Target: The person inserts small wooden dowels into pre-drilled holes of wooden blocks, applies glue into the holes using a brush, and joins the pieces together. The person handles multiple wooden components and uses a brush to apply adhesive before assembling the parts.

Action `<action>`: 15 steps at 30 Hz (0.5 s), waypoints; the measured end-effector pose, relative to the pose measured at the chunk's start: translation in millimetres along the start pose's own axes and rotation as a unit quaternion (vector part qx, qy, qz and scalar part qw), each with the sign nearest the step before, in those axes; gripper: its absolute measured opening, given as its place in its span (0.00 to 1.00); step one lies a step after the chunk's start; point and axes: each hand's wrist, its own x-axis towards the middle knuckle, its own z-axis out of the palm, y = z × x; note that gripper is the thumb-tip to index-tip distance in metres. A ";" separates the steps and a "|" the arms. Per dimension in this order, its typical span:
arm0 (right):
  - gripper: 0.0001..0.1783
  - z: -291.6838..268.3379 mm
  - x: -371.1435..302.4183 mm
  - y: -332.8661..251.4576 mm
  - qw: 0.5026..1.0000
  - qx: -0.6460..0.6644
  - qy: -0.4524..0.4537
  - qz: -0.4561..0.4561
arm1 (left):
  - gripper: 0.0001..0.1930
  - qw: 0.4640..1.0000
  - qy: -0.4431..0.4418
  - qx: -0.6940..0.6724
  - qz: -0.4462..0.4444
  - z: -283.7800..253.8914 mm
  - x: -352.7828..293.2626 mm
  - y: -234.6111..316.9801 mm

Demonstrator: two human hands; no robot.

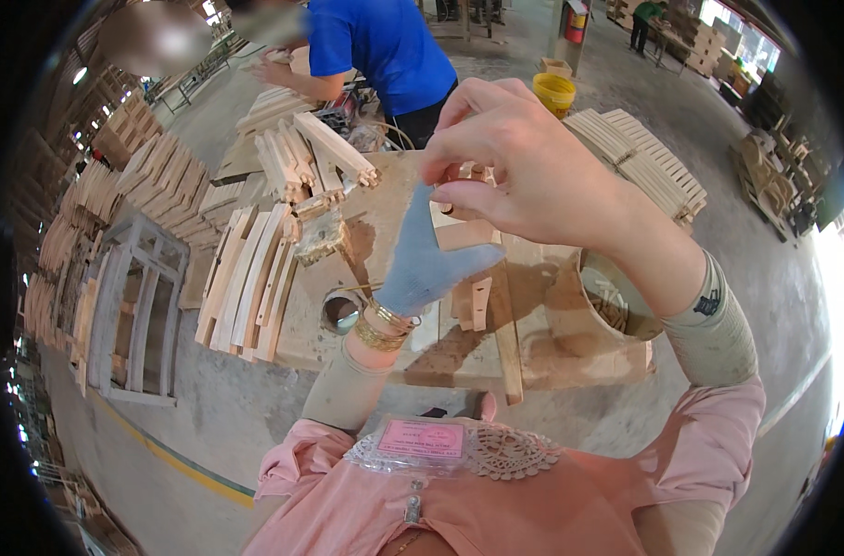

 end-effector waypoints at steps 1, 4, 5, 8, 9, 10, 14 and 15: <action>0.07 -1.0 0.9 -1.7 0.999 0.021 -0.017 0.031 | 0.35 1.000 -0.002 -0.015 -0.003 -0.4 0.2 2.6; 0.07 -5.6 2.3 -5.1 0.994 0.050 -0.049 0.078 | 0.35 1.000 -0.002 -0.023 0.006 0.9 -0.5 4.5; 0.07 -4.9 2.0 -2.9 0.996 0.040 -0.046 0.063 | 0.35 1.000 -0.001 -0.018 0.005 0.6 -0.9 5.1; 0.07 -0.9 0.5 0.0 0.999 0.025 -0.030 0.038 | 0.36 1.000 -0.005 -0.005 -0.014 0.4 -0.9 6.7; 0.07 0.7 0.6 -0.2 0.999 0.023 -0.024 0.032 | 0.36 1.000 -0.007 0.001 -0.012 -0.3 -1.0 5.5; 0.07 1.7 0.7 -0.9 0.999 0.027 -0.027 0.036 | 0.36 1.000 -0.008 0.007 -0.010 -0.9 -0.9 3.0; 0.08 5.0 -0.2 -2.7 0.999 0.001 -0.023 0.029 | 0.37 1.000 -0.010 -0.005 -0.004 -1.1 -0.9 1.0; 0.09 4.5 -0.8 -3.1 0.999 -0.017 -0.018 0.021 | 0.37 1.000 -0.006 -0.020 0.006 -0.3 0.0 0.2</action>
